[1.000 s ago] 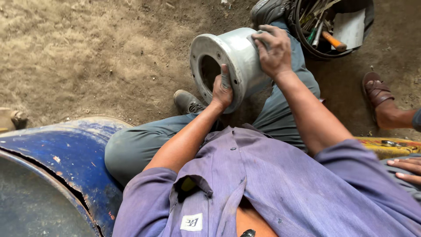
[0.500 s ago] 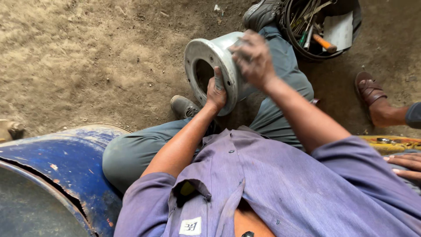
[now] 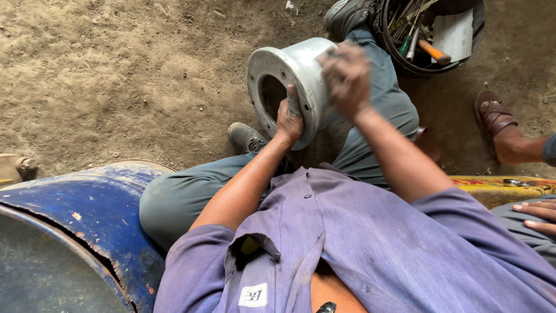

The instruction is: The person sands the surface and edges of a cylindrical metal part with a piece of sandpaper while sitting on the ground, periodically turning the part over.

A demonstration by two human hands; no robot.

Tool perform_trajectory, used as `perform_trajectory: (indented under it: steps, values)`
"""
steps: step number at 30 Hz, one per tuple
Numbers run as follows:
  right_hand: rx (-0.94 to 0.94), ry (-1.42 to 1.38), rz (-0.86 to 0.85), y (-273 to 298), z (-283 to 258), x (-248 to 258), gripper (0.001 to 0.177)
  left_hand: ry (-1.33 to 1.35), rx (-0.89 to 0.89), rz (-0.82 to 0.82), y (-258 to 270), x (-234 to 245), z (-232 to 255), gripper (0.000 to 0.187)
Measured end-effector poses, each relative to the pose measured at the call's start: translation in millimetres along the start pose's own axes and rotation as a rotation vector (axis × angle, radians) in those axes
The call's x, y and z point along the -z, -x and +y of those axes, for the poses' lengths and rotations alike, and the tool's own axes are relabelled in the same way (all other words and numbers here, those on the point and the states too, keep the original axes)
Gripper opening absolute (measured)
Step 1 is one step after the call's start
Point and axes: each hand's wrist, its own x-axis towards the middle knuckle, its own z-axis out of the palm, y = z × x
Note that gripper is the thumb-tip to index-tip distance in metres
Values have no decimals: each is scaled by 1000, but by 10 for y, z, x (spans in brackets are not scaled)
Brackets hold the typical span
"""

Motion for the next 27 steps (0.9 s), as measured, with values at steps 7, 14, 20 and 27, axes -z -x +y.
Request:
perform_trajectory:
  steps: [7, 14, 20, 27]
  values:
    - [7, -121, -25, -50, -244, 90, 29, 54, -18, -24, -30, 22, 42, 94]
    - [-240, -129, 117, -79, 35, 96, 17, -171, -184, 54, 153, 31, -101, 83]
    - [-65, -296, 65, 187, -453, -11, 22, -126, -162, 55, 168, -7, 11, 79]
    - [-21, -73, 166, 7, 146, -2, 17, -146, 8, 39, -5, 19, -134, 84]
